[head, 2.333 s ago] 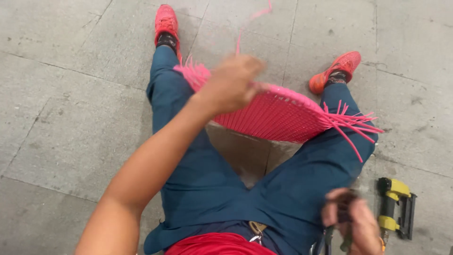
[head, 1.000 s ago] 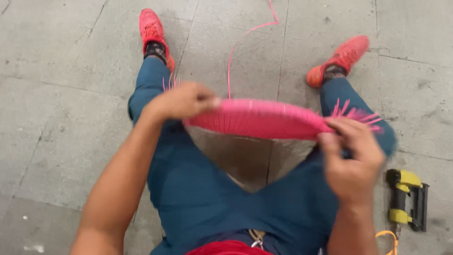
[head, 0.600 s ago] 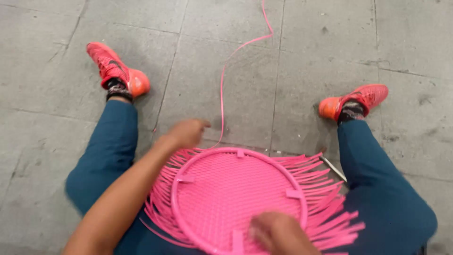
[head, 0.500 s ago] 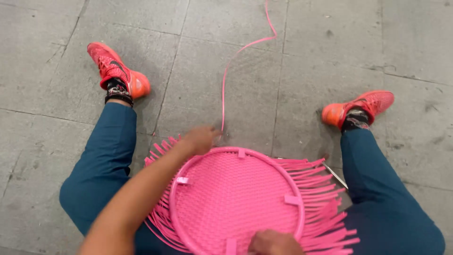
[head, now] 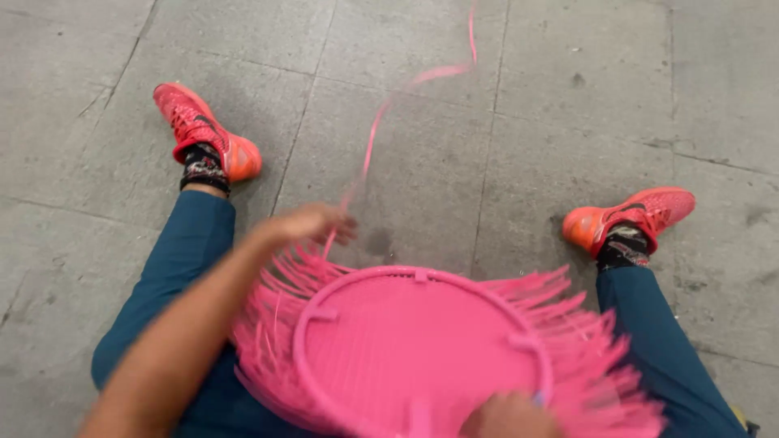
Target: Weaving pink plastic strips onto a circular frame to create a chair seat.
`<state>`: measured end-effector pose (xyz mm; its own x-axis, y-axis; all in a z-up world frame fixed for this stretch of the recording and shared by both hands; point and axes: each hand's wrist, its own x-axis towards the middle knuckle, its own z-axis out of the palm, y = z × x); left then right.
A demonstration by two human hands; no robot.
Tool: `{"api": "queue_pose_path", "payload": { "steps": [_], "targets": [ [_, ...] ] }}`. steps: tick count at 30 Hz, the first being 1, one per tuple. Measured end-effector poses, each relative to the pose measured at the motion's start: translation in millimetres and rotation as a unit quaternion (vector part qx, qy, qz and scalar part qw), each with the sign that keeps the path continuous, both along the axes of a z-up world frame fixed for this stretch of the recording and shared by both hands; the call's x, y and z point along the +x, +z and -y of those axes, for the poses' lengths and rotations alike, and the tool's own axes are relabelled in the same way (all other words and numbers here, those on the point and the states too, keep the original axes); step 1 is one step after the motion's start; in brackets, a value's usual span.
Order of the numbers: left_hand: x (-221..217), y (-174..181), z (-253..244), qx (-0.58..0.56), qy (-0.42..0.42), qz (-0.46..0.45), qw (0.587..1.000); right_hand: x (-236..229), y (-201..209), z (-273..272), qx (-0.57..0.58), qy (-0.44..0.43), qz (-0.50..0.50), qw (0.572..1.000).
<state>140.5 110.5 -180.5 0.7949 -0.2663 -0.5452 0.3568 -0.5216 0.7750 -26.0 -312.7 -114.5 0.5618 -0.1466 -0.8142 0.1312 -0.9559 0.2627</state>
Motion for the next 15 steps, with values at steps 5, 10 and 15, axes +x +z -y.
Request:
{"api": "queue_pose_path", "payload": {
  "steps": [5,10,15],
  "targets": [
    [-39.7,124.8,1.4,-0.140,0.014,-0.133,0.981,102.1,76.6,75.2,0.607,0.313,0.315,0.659],
    [-106.4,88.8,10.0,-0.113,-0.083,-0.153,0.978,174.7,137.4,58.8,0.591,0.108,0.122,0.790],
    [-106.3,55.1,-9.2,-0.081,0.124,-0.052,0.988,193.6,46.0,60.6,0.582,0.081,0.172,0.791]
  ]
}}
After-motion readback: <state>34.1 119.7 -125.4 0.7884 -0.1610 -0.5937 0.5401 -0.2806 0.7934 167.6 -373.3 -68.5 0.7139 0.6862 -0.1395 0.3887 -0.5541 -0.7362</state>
